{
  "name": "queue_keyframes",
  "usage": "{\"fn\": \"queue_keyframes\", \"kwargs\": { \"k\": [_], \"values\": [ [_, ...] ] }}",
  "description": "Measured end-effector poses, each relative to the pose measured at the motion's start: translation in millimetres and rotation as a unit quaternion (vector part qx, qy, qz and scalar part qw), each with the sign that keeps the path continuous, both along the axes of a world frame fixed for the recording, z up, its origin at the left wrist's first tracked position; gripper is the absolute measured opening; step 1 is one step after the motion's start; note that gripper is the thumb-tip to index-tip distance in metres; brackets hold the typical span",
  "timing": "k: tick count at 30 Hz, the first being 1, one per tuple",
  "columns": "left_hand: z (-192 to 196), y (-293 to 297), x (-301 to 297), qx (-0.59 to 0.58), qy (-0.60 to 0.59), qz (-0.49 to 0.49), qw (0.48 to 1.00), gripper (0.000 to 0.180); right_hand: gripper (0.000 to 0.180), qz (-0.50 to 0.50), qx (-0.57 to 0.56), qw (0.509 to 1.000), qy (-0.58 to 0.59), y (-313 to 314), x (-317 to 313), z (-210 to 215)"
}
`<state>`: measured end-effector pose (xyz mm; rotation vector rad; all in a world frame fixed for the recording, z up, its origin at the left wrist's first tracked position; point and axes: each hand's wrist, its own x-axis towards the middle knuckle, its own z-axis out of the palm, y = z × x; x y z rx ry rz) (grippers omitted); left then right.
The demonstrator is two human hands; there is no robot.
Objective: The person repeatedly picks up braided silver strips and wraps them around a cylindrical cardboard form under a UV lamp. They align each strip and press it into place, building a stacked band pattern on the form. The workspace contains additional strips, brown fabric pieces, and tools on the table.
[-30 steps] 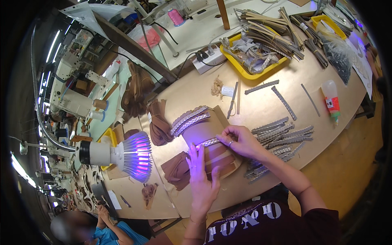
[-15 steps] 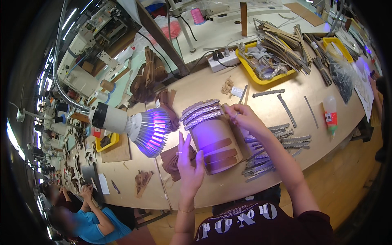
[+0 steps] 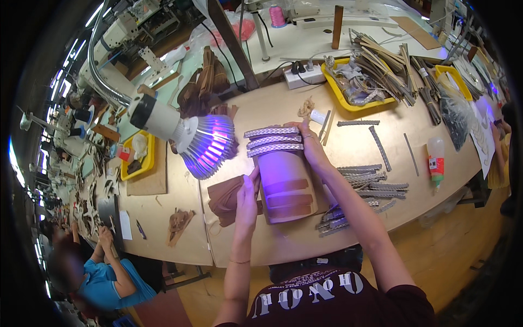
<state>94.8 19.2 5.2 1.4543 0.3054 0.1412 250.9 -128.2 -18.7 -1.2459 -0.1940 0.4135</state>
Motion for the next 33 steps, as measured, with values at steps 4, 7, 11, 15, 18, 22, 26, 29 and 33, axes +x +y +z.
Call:
{"fn": "queue_keyframes", "kwargs": {
  "k": [4,7,11,15,18,22,26,29,33],
  "values": [
    [2.0,-9.8,-18.6,0.009,0.044,0.003,0.999,0.062,0.070,0.023,0.038,0.997,0.055,-15.1,-19.4,-0.5],
    [10.3,-9.9,-41.7,-0.004,0.104,-0.017,0.994,0.064,0.071,0.052,0.034,0.998,0.029,-19.0,-31.0,0.2],
    [9.4,-11.0,-49.4,0.003,0.051,-0.001,0.999,0.056,0.064,0.011,-0.006,1.000,0.020,-29.6,-37.1,11.3],
    [7.7,-5.7,-41.8,0.029,0.001,0.051,0.998,0.051,0.049,-0.032,-0.155,0.987,-0.039,-66.6,-42.5,37.4],
    [10.4,1.5,-29.6,0.045,-0.013,0.101,0.994,0.050,0.036,0.013,-0.167,0.985,0.043,-82.3,-53.3,53.3],
    [8.7,1.0,-11.4,-0.006,-0.001,0.112,0.994,0.051,0.029,0.056,-0.151,0.986,0.045,-74.2,-73.7,57.7],
    [4.9,3.9,-1.3,-0.081,-0.004,0.140,0.987,0.045,0.025,0.049,-0.113,0.991,0.044,-57.8,-75.7,51.7],
    [5.2,4.6,-2.0,-0.133,-0.022,0.150,0.980,0.040,0.022,0.041,-0.113,0.992,0.041,-57.7,-75.3,49.5],
    [14.8,1.0,-4.2,-0.133,-0.038,0.163,0.977,0.038,0.019,0.058,-0.163,0.984,0.048,-67.9,-78.8,52.2]
  ]
}}
